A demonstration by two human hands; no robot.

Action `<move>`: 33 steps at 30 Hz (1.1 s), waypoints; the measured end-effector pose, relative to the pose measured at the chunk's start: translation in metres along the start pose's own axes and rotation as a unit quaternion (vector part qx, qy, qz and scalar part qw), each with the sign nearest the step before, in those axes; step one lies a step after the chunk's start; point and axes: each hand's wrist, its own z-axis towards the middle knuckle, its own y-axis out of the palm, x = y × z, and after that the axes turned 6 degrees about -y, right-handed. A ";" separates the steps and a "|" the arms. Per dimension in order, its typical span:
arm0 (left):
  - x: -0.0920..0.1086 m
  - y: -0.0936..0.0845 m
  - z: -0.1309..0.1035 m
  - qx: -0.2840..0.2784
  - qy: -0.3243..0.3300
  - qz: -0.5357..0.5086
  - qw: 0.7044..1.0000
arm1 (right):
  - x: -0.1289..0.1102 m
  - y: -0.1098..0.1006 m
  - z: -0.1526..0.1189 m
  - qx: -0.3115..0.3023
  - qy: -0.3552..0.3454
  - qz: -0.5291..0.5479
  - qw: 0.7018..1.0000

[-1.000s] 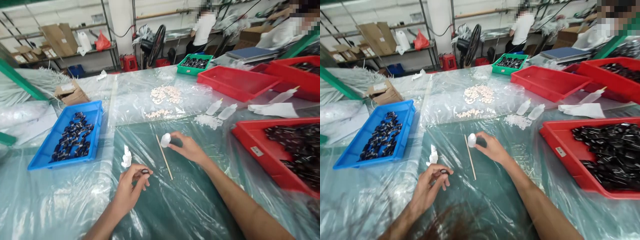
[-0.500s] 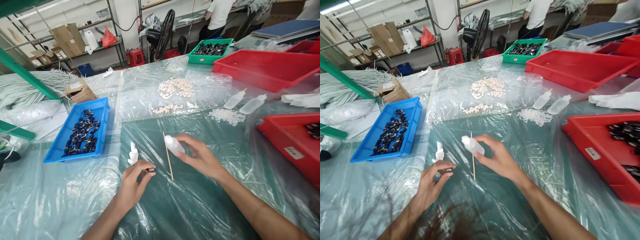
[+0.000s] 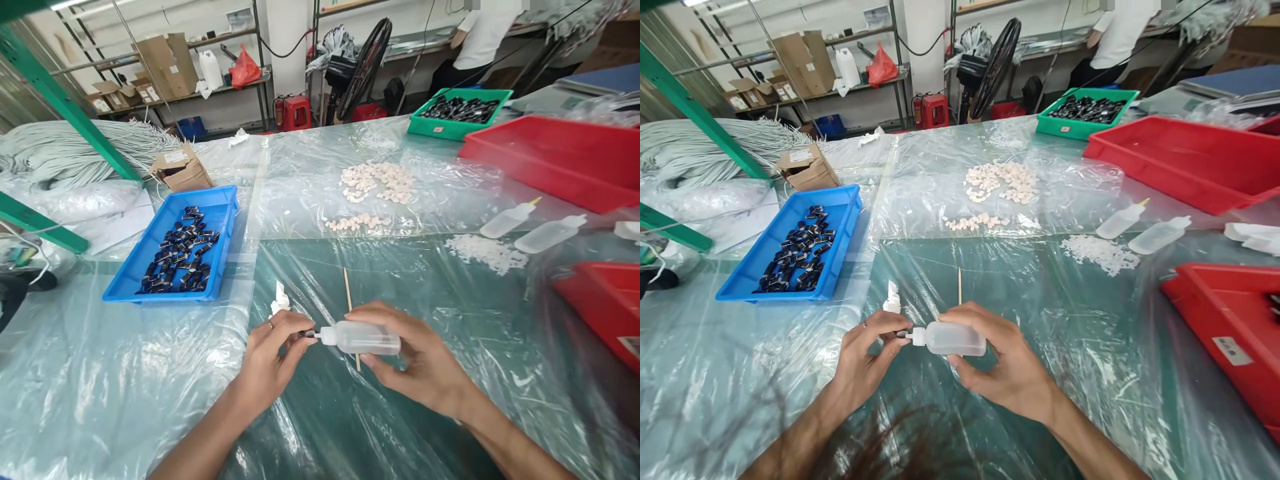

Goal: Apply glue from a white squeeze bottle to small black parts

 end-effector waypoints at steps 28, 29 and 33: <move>0.007 0.000 0.000 -0.002 0.052 0.096 0.994 | -0.028 0.011 -0.020 0.086 -0.030 -0.121 0.988; 0.007 0.001 0.000 -0.002 0.050 0.097 0.994 | -0.028 0.011 -0.020 0.083 -0.027 -0.122 0.989; 0.007 0.002 0.000 0.000 0.038 0.098 0.994 | -0.026 0.009 -0.020 0.074 -0.024 -0.125 0.989</move>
